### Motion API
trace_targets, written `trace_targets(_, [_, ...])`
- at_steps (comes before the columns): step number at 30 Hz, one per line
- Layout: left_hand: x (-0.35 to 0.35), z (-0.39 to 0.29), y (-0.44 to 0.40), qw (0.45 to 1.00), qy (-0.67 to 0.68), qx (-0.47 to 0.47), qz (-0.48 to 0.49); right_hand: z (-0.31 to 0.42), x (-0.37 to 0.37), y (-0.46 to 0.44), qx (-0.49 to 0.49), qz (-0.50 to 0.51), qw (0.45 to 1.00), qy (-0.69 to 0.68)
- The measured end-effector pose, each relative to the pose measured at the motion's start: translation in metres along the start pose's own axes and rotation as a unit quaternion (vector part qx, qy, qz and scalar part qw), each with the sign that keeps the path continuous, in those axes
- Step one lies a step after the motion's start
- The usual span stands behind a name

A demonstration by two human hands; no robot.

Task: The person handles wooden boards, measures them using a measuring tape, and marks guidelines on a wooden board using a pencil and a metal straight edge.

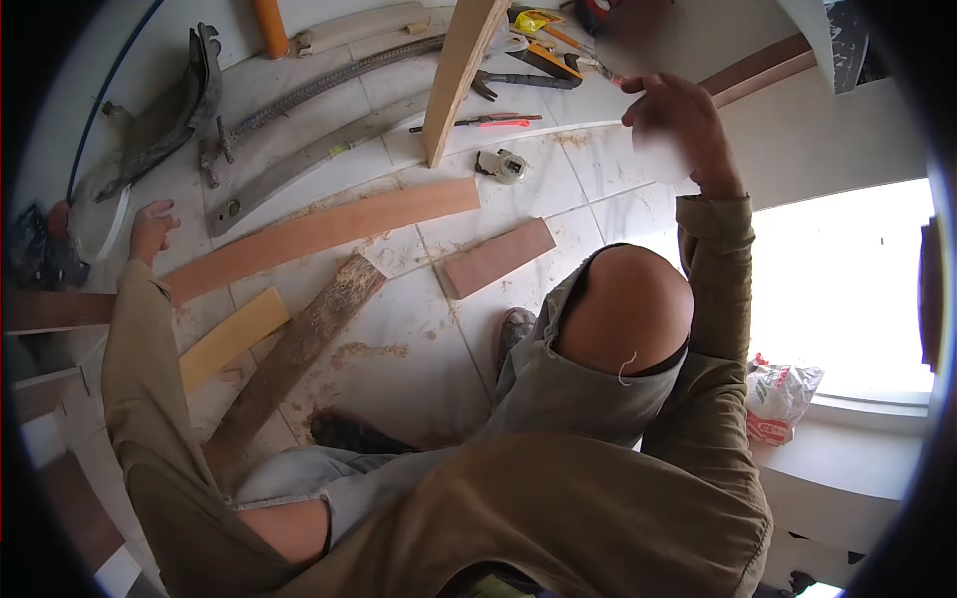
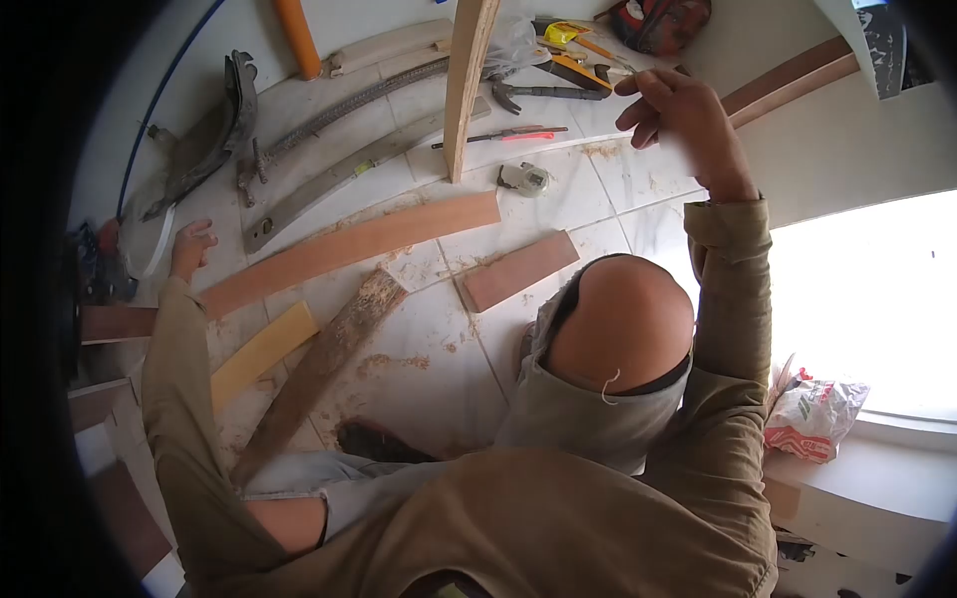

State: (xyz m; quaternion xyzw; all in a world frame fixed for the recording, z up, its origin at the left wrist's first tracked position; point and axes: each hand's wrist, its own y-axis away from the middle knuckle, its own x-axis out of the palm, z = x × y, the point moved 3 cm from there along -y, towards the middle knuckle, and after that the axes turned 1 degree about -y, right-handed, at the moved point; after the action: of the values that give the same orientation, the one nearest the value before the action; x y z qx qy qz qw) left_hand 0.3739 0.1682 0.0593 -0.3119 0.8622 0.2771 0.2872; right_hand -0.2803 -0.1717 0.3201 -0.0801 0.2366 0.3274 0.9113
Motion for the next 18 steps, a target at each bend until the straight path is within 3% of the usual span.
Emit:
trace_targets(1, [-0.002,0.004,0.003,1.0,0.005,-0.014,-0.025,-0.049,-0.003,-0.007,0.026,-0.06,0.998,0.012])
trace_targets(5, [-0.015,0.031,0.013,0.998,-0.008,-0.053,-0.04,-0.206,0.041,-0.024,0.11,0.055,0.987,0.1])
trace_targets(6, [-0.018,0.031,0.021,0.997,0.0,-0.069,-0.042,-0.245,0.061,-0.033,0.009,0.05,0.978,0.2])
trace_targets(8, [-0.024,0.049,0.017,0.997,-0.007,-0.076,0.001,-0.288,0.1,-0.05,-0.024,0.046,0.961,0.27])
trace_targets(12, [-0.02,0.027,0.032,0.994,-0.059,-0.064,0.066,-0.292,0.145,-0.072,0.068,0.094,0.934,0.338])
trace_targets(13, [-0.014,0.019,0.028,0.993,-0.056,-0.052,0.091,-0.317,0.152,-0.079,0.05,0.068,0.934,0.346])
trace_targets(16, [0.016,-0.03,0.03,0.983,-0.075,-0.054,0.16,-0.315,0.137,-0.062,0.014,-0.012,0.957,0.288])
trace_targets(17, [0.031,-0.056,0.031,0.977,-0.097,0.003,0.189,-0.316,0.134,-0.064,0.004,-0.041,0.962,0.269])
trace_targets(18, [0.05,-0.085,0.034,0.967,-0.117,0.061,0.217,-0.302,0.129,-0.064,0.044,-0.02,0.986,0.16])
